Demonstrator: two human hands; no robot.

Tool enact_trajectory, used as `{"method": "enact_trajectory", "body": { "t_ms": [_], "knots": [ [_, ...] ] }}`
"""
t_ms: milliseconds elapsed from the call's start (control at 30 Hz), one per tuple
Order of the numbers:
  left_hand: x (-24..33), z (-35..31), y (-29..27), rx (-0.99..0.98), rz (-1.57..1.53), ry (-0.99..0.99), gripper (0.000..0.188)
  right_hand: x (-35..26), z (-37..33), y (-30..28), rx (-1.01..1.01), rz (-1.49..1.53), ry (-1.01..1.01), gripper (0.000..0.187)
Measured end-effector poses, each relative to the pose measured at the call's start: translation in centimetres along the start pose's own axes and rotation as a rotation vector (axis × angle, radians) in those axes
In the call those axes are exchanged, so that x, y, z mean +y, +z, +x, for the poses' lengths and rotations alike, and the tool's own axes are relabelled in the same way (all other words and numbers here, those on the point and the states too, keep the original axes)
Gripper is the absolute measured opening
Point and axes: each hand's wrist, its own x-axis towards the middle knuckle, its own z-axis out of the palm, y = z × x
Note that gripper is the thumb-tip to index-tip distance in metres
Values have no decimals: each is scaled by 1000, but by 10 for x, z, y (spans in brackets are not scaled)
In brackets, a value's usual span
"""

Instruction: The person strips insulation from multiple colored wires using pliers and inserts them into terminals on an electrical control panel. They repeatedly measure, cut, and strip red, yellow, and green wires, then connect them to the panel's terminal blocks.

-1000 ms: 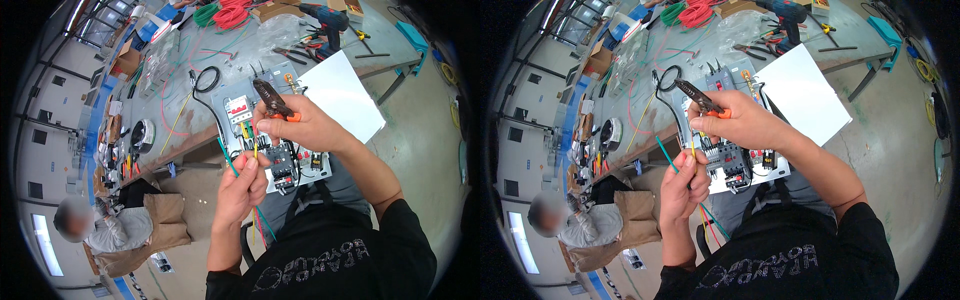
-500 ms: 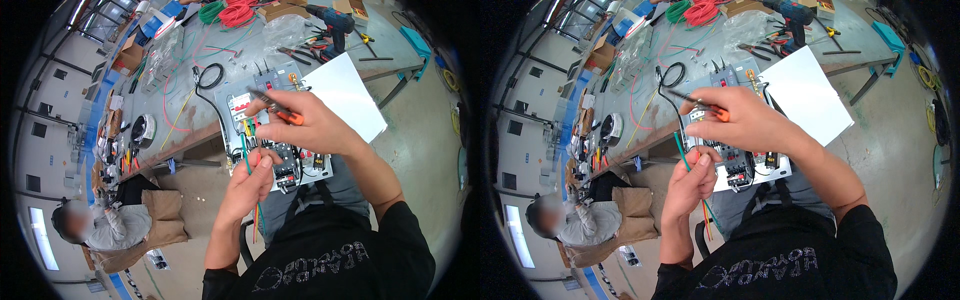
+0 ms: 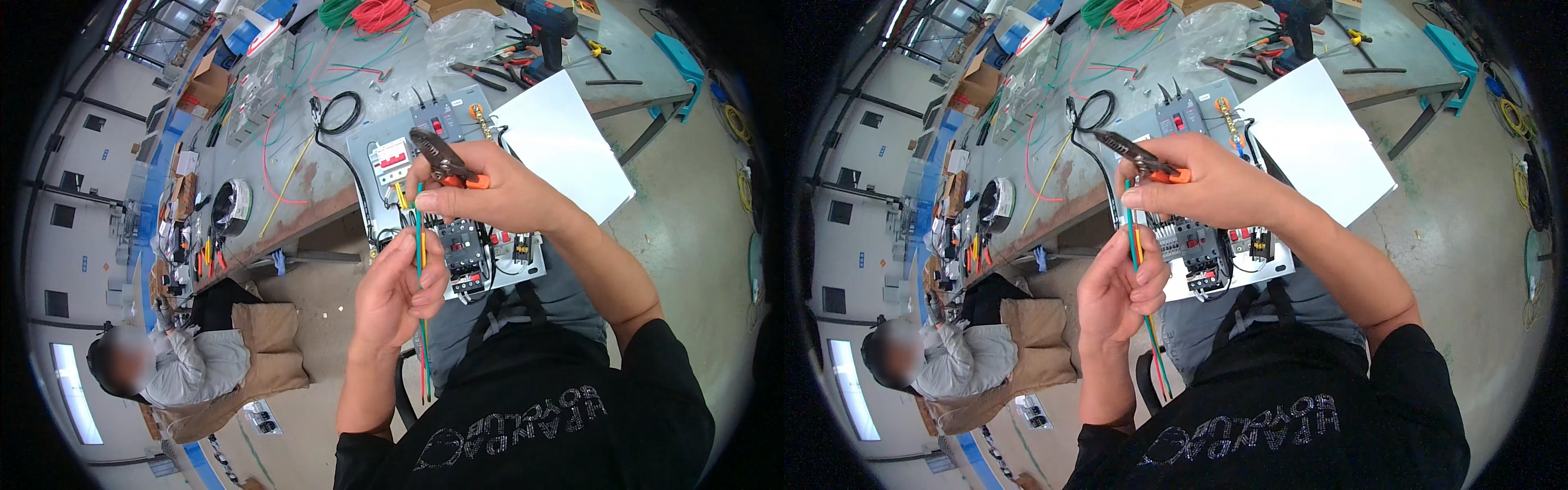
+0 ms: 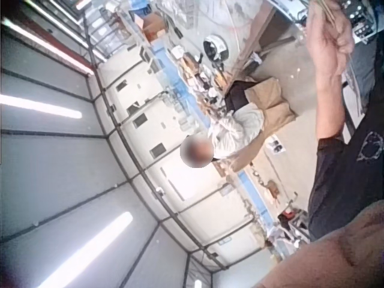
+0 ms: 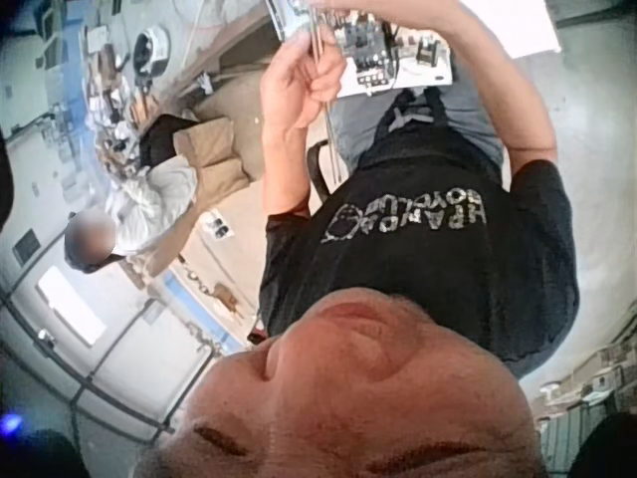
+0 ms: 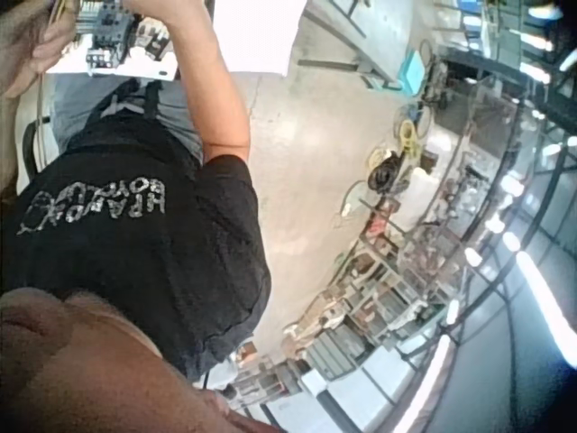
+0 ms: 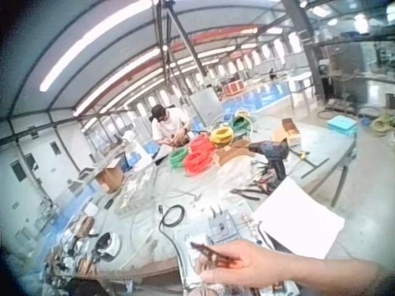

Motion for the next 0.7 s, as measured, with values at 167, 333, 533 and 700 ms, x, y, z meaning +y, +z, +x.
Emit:
{"method": "enact_trajectory", "body": {
  "t_ms": [167,333,533,700],
  "knots": [
    [-4,3,3,125,80,52,22,14,-7,2,83,104,85,25],
    [-8,5,3,169,162,90,19,25,-10,1,87,50,37,25],
    [-13,9,6,255,285,201,15,23,-14,3,127,31,101,27],
    [-14,9,6,270,322,217,14,22,-17,1,118,42,148,27]
  ]
}}
